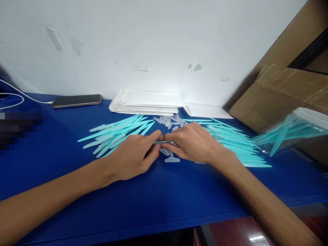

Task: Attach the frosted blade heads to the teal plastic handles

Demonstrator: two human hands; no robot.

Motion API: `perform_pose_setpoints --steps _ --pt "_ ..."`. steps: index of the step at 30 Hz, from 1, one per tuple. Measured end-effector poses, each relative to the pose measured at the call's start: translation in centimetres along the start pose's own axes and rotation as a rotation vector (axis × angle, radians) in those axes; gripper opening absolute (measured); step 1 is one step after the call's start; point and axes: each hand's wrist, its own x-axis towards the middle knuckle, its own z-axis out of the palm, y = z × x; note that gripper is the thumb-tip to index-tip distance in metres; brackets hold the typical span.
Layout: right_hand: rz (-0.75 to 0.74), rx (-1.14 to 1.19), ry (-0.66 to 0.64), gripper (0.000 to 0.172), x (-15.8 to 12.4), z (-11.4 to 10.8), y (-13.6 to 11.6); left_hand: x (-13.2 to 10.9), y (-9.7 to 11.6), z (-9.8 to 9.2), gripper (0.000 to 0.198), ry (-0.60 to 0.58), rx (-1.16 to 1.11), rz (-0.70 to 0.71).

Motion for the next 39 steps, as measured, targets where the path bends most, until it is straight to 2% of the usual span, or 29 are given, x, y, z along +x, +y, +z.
perform_pose_setpoints --steps 31,39 --pt "0.000 -0.009 -0.027 0.033 0.04 0.16 -0.09 -0.16 -0.16 0.17 0.012 -0.002 0.037 0.030" --pt "0.035 -0.051 -0.103 0.030 0.10 -0.13 -0.56 -0.08 -0.29 0.39 0.009 -0.015 0.113 0.042"
